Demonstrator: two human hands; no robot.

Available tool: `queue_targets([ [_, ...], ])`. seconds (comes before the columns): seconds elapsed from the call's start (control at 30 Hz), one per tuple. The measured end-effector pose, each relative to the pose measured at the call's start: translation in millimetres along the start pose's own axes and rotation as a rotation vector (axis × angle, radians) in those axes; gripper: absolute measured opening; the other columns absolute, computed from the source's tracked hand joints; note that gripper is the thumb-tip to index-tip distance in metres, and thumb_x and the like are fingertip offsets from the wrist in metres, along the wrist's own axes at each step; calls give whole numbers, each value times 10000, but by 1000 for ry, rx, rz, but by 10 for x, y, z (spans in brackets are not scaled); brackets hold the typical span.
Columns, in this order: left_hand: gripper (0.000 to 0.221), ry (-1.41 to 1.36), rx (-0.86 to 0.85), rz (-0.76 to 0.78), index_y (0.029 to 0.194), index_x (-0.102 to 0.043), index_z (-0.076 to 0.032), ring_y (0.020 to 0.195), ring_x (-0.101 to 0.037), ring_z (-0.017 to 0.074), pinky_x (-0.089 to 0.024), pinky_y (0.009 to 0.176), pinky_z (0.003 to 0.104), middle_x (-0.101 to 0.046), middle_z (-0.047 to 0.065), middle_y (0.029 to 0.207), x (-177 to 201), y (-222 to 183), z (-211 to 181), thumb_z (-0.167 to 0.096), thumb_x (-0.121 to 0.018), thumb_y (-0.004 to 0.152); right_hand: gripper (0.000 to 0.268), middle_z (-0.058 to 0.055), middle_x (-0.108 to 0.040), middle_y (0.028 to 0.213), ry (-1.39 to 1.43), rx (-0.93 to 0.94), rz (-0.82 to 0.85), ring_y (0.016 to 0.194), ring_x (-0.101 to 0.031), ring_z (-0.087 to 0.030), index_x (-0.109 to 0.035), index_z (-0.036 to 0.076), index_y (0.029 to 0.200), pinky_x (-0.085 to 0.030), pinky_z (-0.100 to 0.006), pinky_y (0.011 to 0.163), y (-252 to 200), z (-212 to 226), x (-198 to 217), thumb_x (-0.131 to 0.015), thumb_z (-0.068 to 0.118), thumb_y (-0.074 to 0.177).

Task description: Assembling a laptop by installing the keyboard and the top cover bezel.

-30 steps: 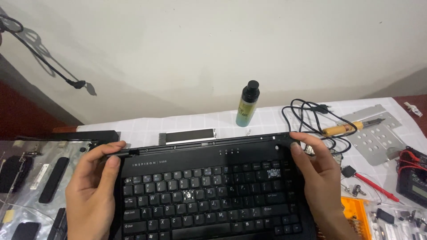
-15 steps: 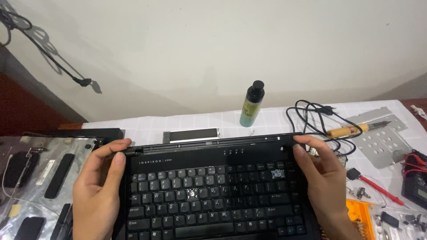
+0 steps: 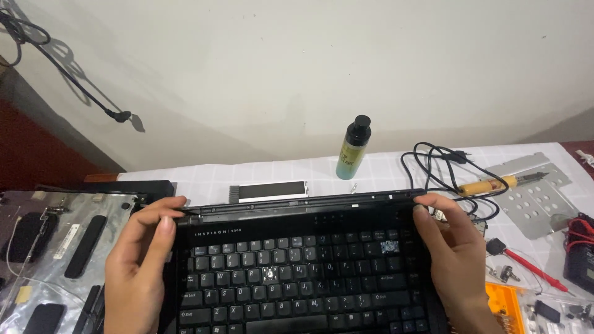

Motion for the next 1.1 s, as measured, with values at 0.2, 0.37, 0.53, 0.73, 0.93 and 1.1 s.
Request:
queue_targets([
  [0.2,129,-89,52,0,944,-619,-81,1280,-615,204,-409,1092,354,-699,138,1319,8,-6,-27,-164,-526,980,72,-36,-680,1026,50,-7,-6,767,-612,-161,-678,124,1074,-528,-283,649,0,-17,-3,-660,130,1004],
  [0.37,121,-94,50,-4,952,-618,-70,1282,-632,218,-433,1092,359,-704,160,1310,6,-10,-11,-142,-528,986,62,-2,-521,646,-27,33,-20,577,-393,-78,-706,175,1062,-339,-223,515,-16,-36,9,-675,197,1013],
  [0.53,139,-12,26,-5,1006,-658,-69,1257,-639,190,-428,1111,329,-716,128,1285,-6,8,-6,-164,-557,1000,149,-27,-723,1117,-14,-21,-25,791,-636,-174,-712,120,1126,-539,-302,659,-40,97,-33,-630,145,1004],
  [0.73,155,32,34,-14,1033,-667,-63,1265,-628,170,-422,1127,306,-713,105,1289,-31,11,19,-157,-545,1013,186,-49,-734,1195,-16,-56,-11,929,-676,-209,-714,116,1138,-575,-337,749,-13,104,-31,-618,159,985],
  [0.93,200,96,61,-41,1118,-663,-60,1285,-618,154,-411,1170,301,-706,48,1288,-88,0,-54,-152,-510,1029,201,-68,-756,1143,28,-28,4,909,-690,-201,-727,91,1153,-576,-313,761,-11,74,-36,-626,126,982],
  [1.1,236,112,136,-55,1184,-701,-97,1186,-627,138,-428,1079,263,-716,49,1220,-101,4,-77,-132,-539,1016,257,-102,-763,1192,20,-123,-11,968,-716,-234,-731,109,1189,-587,-339,763,-56,245,-90,-637,99,950],
])
Point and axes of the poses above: each hand's wrist, its own y-axis towards the middle knuckle, its own x-axis out of the back of the hand, z = x × y, the point moved 1 cm from there along y, towards the middle knuckle
